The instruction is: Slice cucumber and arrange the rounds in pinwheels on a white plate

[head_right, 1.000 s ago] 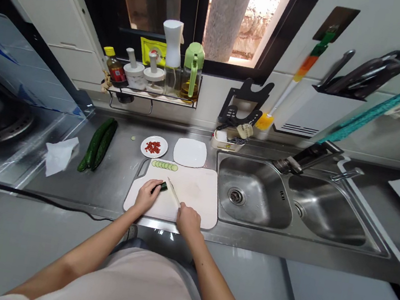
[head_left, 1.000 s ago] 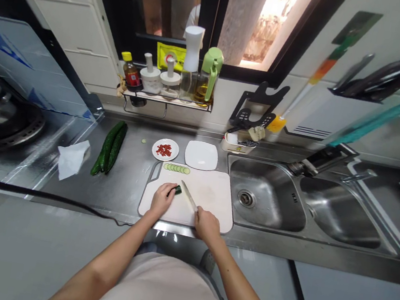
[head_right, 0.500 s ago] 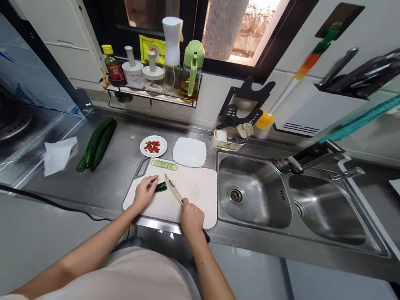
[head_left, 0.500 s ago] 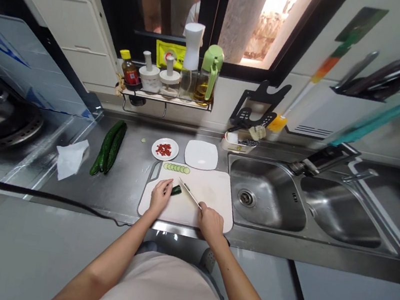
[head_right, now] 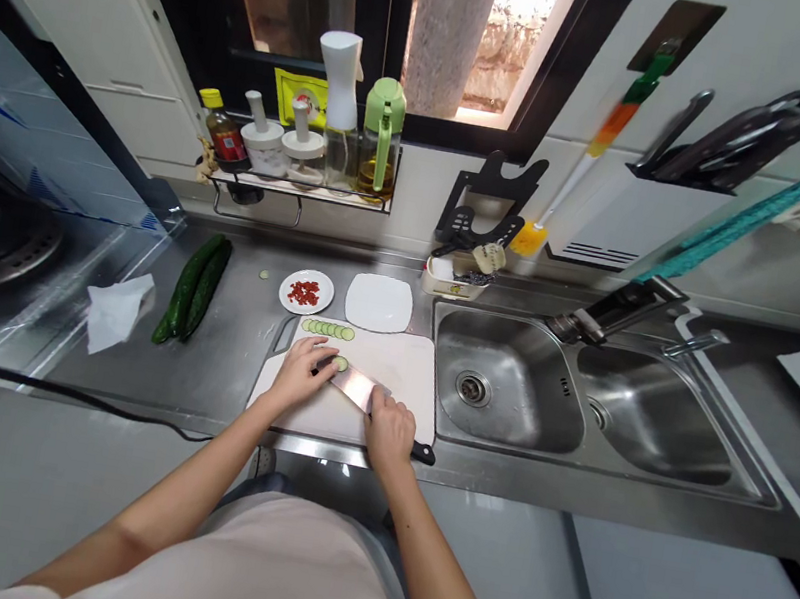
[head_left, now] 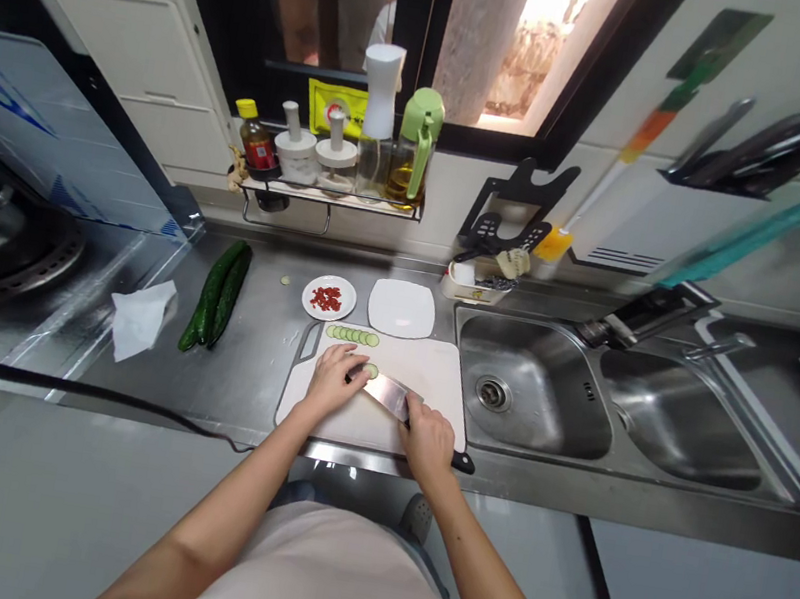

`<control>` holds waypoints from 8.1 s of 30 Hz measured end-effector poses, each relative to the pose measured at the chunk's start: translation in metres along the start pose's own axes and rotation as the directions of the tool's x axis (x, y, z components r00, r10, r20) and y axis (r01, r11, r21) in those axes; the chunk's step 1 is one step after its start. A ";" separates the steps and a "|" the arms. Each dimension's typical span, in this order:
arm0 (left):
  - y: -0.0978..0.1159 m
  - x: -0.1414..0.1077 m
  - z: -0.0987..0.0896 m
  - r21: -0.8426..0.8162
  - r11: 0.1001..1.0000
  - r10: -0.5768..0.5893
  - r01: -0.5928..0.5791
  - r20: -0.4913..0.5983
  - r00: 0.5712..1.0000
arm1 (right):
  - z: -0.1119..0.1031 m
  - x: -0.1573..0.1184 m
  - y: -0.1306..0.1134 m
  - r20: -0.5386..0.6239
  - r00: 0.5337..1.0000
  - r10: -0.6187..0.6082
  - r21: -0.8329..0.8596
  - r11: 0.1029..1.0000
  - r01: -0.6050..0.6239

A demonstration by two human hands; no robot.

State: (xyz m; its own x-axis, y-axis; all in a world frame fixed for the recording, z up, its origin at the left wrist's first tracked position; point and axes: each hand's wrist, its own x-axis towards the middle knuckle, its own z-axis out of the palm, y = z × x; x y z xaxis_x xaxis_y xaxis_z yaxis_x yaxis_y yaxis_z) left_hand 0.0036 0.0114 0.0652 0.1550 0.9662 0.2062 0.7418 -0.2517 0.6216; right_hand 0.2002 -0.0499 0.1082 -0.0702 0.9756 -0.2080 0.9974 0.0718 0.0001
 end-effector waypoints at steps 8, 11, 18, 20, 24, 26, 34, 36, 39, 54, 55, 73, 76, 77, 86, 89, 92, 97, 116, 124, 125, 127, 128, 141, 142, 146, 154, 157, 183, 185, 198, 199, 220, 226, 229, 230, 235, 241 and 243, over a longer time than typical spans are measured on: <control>0.008 0.005 0.000 -0.015 1.000 -0.021 0.023 0.107 0.994 | 0.008 -0.002 0.006 -0.018 1.000 -0.017 -0.017 1.000 0.016; 0.010 0.007 0.002 -0.062 0.998 -0.019 0.025 0.103 0.995 | 0.010 -0.003 0.008 -0.013 1.000 -0.007 -0.012 1.000 0.007; 0.015 0.013 0.005 -0.196 0.972 -0.121 0.126 0.036 0.992 | 0.014 -0.009 0.018 0.020 0.999 0.050 0.015 0.999 -0.050; 0.010 0.018 0.007 -0.265 0.943 -0.204 0.199 0.011 0.979 | 0.015 -0.012 0.022 0.031 0.995 0.091 0.039 0.995 -0.092; -0.008 0.032 0.017 -0.333 0.872 -0.388 0.359 -0.022 0.922 | 0.020 -0.016 0.031 0.073 0.978 0.193 0.141 0.969 -0.202; -0.015 0.042 0.024 -0.313 0.858 -0.435 0.408 -0.019 0.900 | 0.022 -0.017 0.034 0.096 0.968 0.230 0.196 0.950 -0.245; -0.016 0.078 0.045 -0.154 0.897 -0.413 0.414 0.040 0.910 | 0.024 -0.017 0.039 0.131 0.951 0.280 0.264 0.915 -0.306; -0.016 0.085 0.048 -0.118 0.912 -0.389 0.392 0.050 0.920 | 0.023 -0.016 0.039 0.132 0.951 0.280 0.271 0.912 -0.307; -0.017 0.090 0.050 -0.061 0.928 -0.362 0.367 0.072 0.929 | 0.024 -0.014 0.039 0.143 0.950 0.278 0.282 0.909 -0.308; -0.017 0.099 0.056 0.125 0.954 -0.286 0.272 0.113 0.952 | 0.026 -0.006 0.038 0.132 0.955 0.264 0.306 0.906 -0.293; -0.017 0.099 0.057 0.128 0.955 -0.284 0.269 0.116 0.952 | 0.027 -0.005 0.038 0.130 0.956 0.264 0.306 0.906 -0.292; -0.021 0.065 0.036 -0.081 0.957 -0.282 0.279 -0.027 0.959 | 0.033 -0.002 0.044 0.119 0.962 0.244 0.334 0.903 -0.270; -0.022 0.041 0.028 -0.105 0.960 -0.263 0.259 -0.023 0.965 | 0.032 0.000 0.044 0.121 0.964 0.238 0.330 0.906 -0.265; -0.022 0.032 0.026 -0.098 0.963 -0.251 0.250 -0.006 0.968 | 0.031 0.001 0.044 0.123 0.965 0.231 0.324 0.910 -0.259; -0.014 -0.014 0.007 0.102 0.969 -0.243 0.226 0.204 0.948 | 0.026 0.009 0.035 0.176 0.969 0.172 0.228 0.951 -0.210; -0.013 -0.017 0.007 0.128 0.968 -0.241 0.217 0.225 0.944 | 0.025 0.010 0.032 0.184 0.969 0.162 0.215 0.956 -0.201; -0.012 -0.018 0.009 0.126 0.968 -0.243 0.219 0.226 0.943 | 0.025 0.011 0.032 0.187 0.970 0.156 0.212 0.958 -0.195; -0.017 -0.017 0.013 0.041 0.963 -0.269 0.265 0.175 0.947 | 0.027 0.012 0.033 0.195 0.969 0.153 0.208 0.959 -0.194; -0.118 0.005 -0.023 0.009 0.718 -0.662 0.696 -0.299 0.687 | 0.029 0.019 0.032 0.261 0.954 0.147 0.203 0.958 -0.203; -0.115 0.007 -0.019 0.070 0.708 -0.665 0.703 -0.267 0.697 | 0.030 0.018 0.032 0.261 0.952 0.160 0.208 0.954 -0.217; -0.115 0.006 -0.019 0.071 0.709 -0.665 0.702 -0.264 0.699 | 0.030 0.018 0.032 0.264 0.951 0.161 0.209 0.953 -0.220; -0.114 0.006 -0.020 0.068 0.714 -0.662 0.697 -0.261 0.703 | 0.030 0.018 0.031 0.273 0.948 0.162 0.211 0.952 -0.223; -0.113 0.005 -0.020 0.065 0.717 -0.659 0.694 -0.261 0.705 | 0.030 0.018 0.031 0.276 0.948 0.161 0.211 0.952 -0.223; -0.063 0.002 -0.018 0.240 0.803 -0.421 0.546 -0.419 0.804 | 0.028 0.013 0.028 0.256 0.952 0.166 0.208 0.952 -0.222; -0.057 0.005 -0.015 0.245 0.833 -0.384 0.496 -0.389 0.837 | 0.028 0.013 0.028 0.250 0.953 0.169 0.210 0.952 -0.224; -0.032 0.021 0.004 0.223 0.909 -0.287 0.352 -0.278 0.917 | 0.032 0.011 0.028 0.233 0.954 0.187 0.227 0.944 -0.241; -0.001 0.059 0.041 0.221 0.941 -0.261 0.256 -0.008 0.965 | 0.036 0.013 0.031 0.248 0.943 0.222 0.255 0.924 -0.285; 0.000 0.068 0.050 0.270 0.923 -0.297 0.273 0.052 0.954 | 0.034 0.013 0.030 0.255 0.941 0.224 0.253 0.924 -0.288; 0.001 0.075 0.048 0.372 0.918 -0.191 0.134 0.119 0.974 | 0.025 0.020 0.032 0.273 0.949 0.157 0.233 0.947 -0.223; 0.003 0.075 0.047 0.367 0.922 -0.182 0.123 0.131 0.974 | 0.025 0.021 0.031 0.278 0.948 0.155 0.230 0.947 -0.222; -0.011 0.041 0.035 -0.004 0.889 -0.446 0.458 0.221 0.867 | 0.021 0.014 0.029 0.249 0.961 0.121 0.207 0.963 -0.175; -0.013 0.036 0.033 0.001 0.895 -0.435 0.447 0.229 0.871 | 0.021 0.013 0.028 0.245 0.963 0.111 0.206 0.965 -0.163; -0.050 0.021 0.041 -0.094 0.923 -0.365 0.372 0.082 0.927 | 0.000 -0.005 0.006 0.211 0.977 -0.012 0.122 0.992 -0.015; -0.051 0.023 0.042 -0.100 0.923 -0.363 0.371 0.090 0.927 | -0.003 0.002 0.004 0.254 0.965 -0.062 0.067 0.997 0.047; -0.051 0.023 0.042 -0.114 0.919 -0.369 0.377 0.083 0.926 | -0.004 0.005 0.005 0.266 0.961 -0.078 0.047 0.997 0.068; -0.050 0.022 0.041 -0.117 0.920 -0.367 0.375 0.080 0.927 | -0.004 0.005 0.005 0.270 0.959 -0.083 0.042 0.996 0.074; -0.050 0.023 0.042 -0.114 0.923 -0.360 0.366 0.074 0.930 | -0.001 0.006 0.006 0.288 0.953 -0.093 0.032 0.996 0.087; -0.051 0.024 0.042 -0.108 0.923 -0.361 0.369 0.082 0.929 | 0.005 0.008 0.006 0.297 0.950 -0.099 0.029 0.995 0.094; -0.051 0.024 0.042 -0.104 0.923 -0.363 0.371 0.085 0.928 | 0.005 0.008 0.006 0.301 0.948 -0.103 0.028 0.995 0.100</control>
State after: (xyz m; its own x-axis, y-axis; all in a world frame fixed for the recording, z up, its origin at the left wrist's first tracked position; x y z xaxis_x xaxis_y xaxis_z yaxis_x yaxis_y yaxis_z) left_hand -0.0032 0.0501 0.0063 -0.0699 0.9927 -0.0986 0.6741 0.1198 0.7288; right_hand 0.2055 -0.0428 0.1012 -0.1650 0.8550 -0.4917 0.9855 0.1628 -0.0475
